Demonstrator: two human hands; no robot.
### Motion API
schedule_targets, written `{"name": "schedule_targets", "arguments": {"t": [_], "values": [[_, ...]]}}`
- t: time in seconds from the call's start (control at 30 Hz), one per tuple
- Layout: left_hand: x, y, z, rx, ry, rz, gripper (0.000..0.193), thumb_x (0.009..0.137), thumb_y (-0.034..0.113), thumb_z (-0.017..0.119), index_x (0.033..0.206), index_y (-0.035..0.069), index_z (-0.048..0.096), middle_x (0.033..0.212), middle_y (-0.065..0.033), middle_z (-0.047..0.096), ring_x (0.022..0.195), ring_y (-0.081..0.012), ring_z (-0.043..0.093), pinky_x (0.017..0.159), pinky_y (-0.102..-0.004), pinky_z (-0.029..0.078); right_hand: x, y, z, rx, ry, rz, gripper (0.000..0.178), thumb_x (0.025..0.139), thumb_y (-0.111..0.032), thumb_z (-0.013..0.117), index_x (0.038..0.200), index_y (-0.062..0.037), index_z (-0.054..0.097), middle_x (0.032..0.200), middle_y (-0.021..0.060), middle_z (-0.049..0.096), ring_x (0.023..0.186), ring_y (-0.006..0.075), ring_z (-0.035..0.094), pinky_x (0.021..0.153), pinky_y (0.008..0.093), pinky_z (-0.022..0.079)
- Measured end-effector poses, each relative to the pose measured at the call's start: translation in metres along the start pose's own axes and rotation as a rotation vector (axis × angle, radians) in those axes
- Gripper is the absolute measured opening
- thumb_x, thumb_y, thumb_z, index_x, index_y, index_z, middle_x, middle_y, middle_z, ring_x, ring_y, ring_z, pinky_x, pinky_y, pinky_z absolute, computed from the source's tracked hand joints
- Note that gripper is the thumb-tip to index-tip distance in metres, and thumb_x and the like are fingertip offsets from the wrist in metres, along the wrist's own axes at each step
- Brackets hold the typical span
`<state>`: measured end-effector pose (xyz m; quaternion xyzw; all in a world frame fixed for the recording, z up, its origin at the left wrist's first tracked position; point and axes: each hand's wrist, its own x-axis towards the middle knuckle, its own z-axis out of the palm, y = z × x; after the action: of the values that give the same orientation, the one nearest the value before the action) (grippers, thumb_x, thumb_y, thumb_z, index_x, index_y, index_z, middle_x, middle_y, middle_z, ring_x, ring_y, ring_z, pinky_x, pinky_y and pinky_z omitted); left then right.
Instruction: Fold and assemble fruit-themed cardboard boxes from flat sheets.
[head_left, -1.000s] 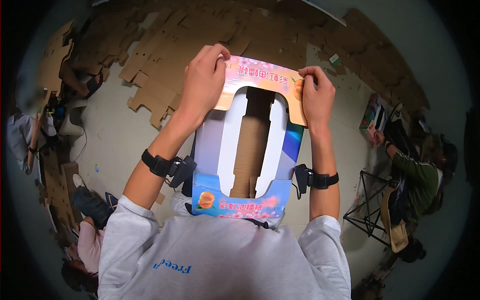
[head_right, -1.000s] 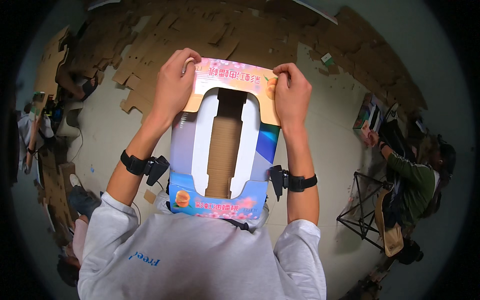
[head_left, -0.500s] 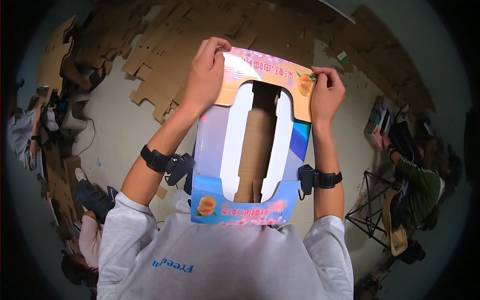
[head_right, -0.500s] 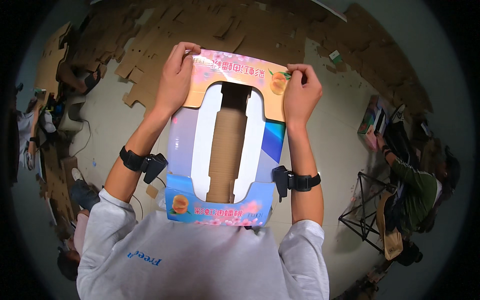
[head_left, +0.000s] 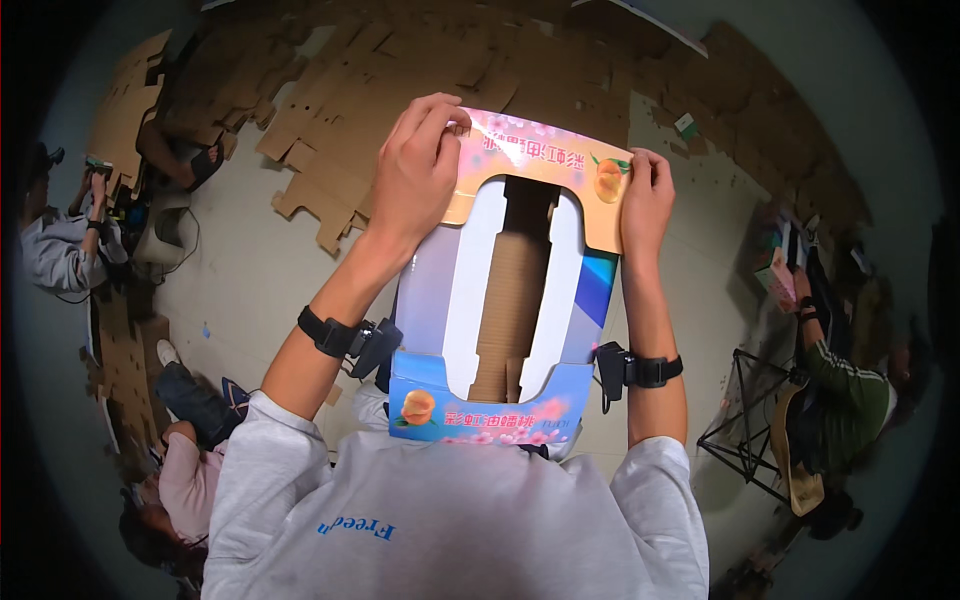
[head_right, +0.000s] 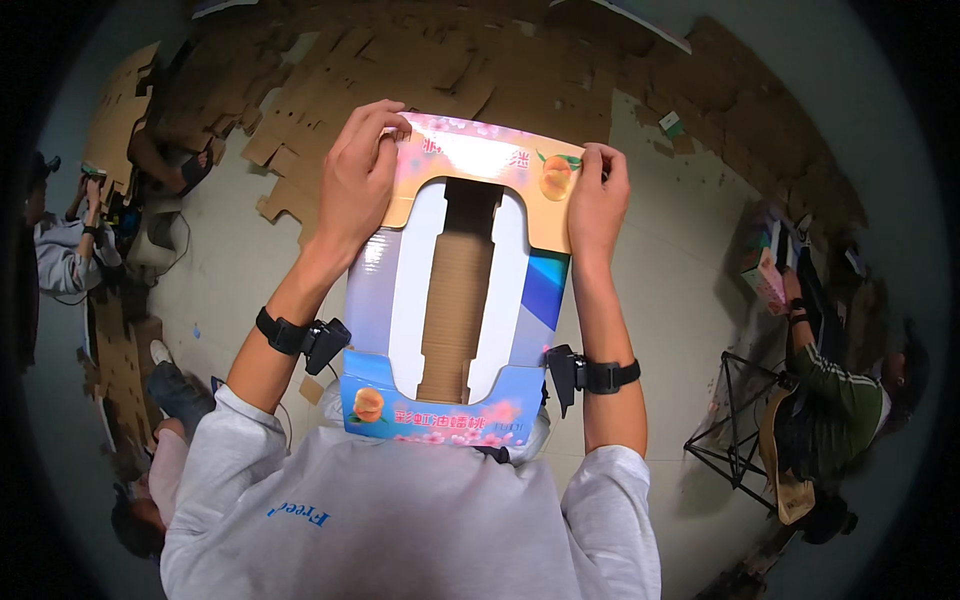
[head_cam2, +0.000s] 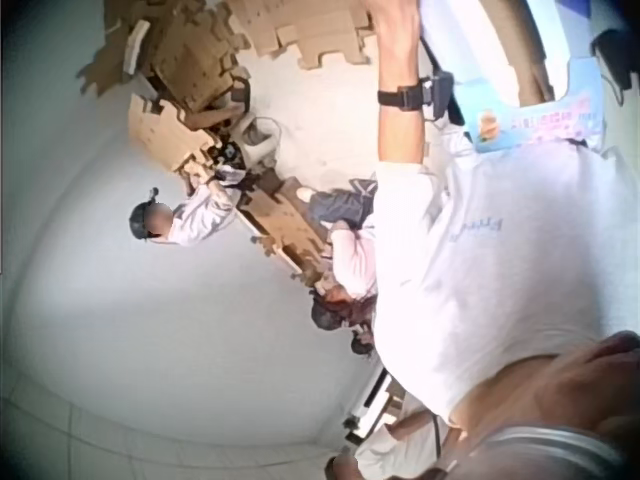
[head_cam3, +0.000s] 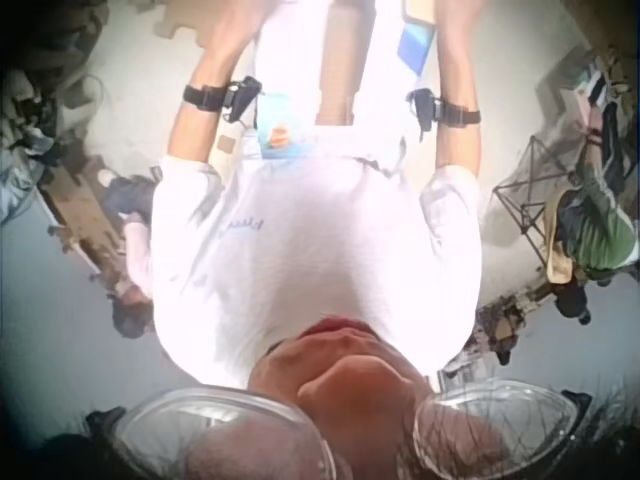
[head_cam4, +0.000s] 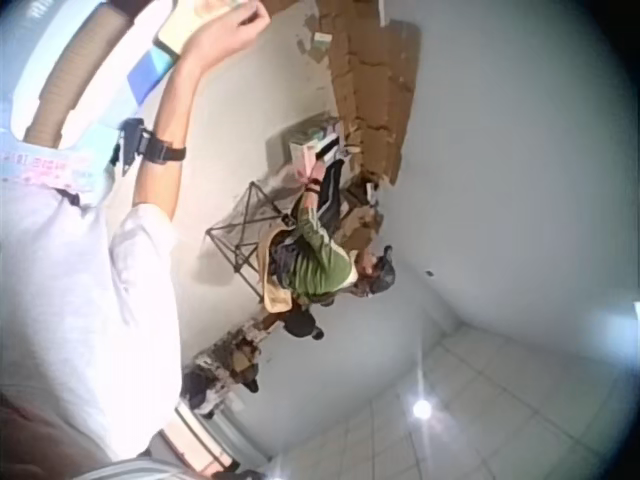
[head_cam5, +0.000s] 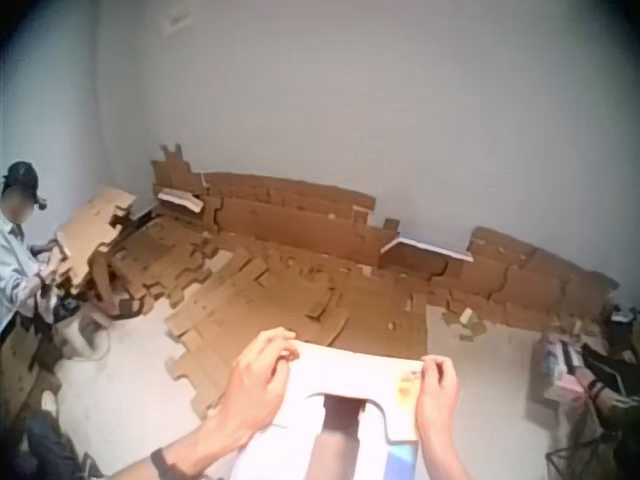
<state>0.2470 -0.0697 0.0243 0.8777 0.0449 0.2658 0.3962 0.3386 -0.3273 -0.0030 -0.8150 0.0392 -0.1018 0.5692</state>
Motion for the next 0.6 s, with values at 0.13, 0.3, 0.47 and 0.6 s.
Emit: {"name": "schedule_targets", "arguments": {"t": [0.13, 0.3, 0.47, 0.6], "values": [[-0.001, -0.005, 0.001, -0.041, -0.015, 0.022, 0.020, 0.100, -0.001, 0.049, 0.109, -0.003, 0.067, 0.125, -0.0136, 0.067, 0.101, -0.0241, 0.071, 0.082, -0.0363, 0.056, -0.020, -0.005, -0.025, -0.225, -0.113, 0.076, 0.032, 0.106, -0.029, 0.064, 0.112, 0.0020, 0.068, 0.086, 0.0047, 0.068, 0.078, 0.0148, 0.061, 0.073, 0.0309, 0.050], [0.002, -0.006, 0.005, -0.055, -0.002, 0.034, 0.020, 0.100, -0.001, 0.049, 0.109, -0.003, 0.067, 0.125, -0.0139, 0.067, 0.099, -0.0238, 0.071, 0.082, -0.0365, 0.056, -0.028, -0.008, -0.046, 0.018, -0.248, 0.268, 0.033, 0.108, -0.028, 0.063, 0.095, 0.0019, 0.067, 0.071, -0.0027, 0.056, 0.067, 0.0061, 0.048, 0.061, 0.0275, 0.040], [0.002, 0.000, 0.002, -0.039, -0.004, 0.034, 0.020, 0.099, -0.002, 0.049, 0.108, -0.003, 0.067, 0.127, -0.0140, 0.067, 0.097, -0.0238, 0.071, 0.081, -0.0361, 0.056, -0.045, 0.005, -0.022, -0.099, -0.007, 0.045, 0.041, 0.109, -0.027, 0.061, 0.081, 0.0029, 0.057, 0.067, -0.0004, 0.051, 0.066, 0.0072, 0.042, 0.060, 0.0295, 0.038], [0.002, 0.004, -0.001, -0.082, -0.027, -0.058, 0.019, 0.099, -0.002, 0.050, 0.106, -0.003, 0.068, 0.129, -0.0146, 0.069, 0.097, -0.0249, 0.072, 0.079, -0.0356, 0.057, -0.049, 0.006, -0.017, -0.100, -0.033, 0.020, 0.036, 0.111, -0.032, 0.054, 0.100, 0.0027, 0.057, 0.085, 0.0090, 0.061, 0.079, 0.0174, 0.053, 0.076, 0.0356, 0.047]]}}
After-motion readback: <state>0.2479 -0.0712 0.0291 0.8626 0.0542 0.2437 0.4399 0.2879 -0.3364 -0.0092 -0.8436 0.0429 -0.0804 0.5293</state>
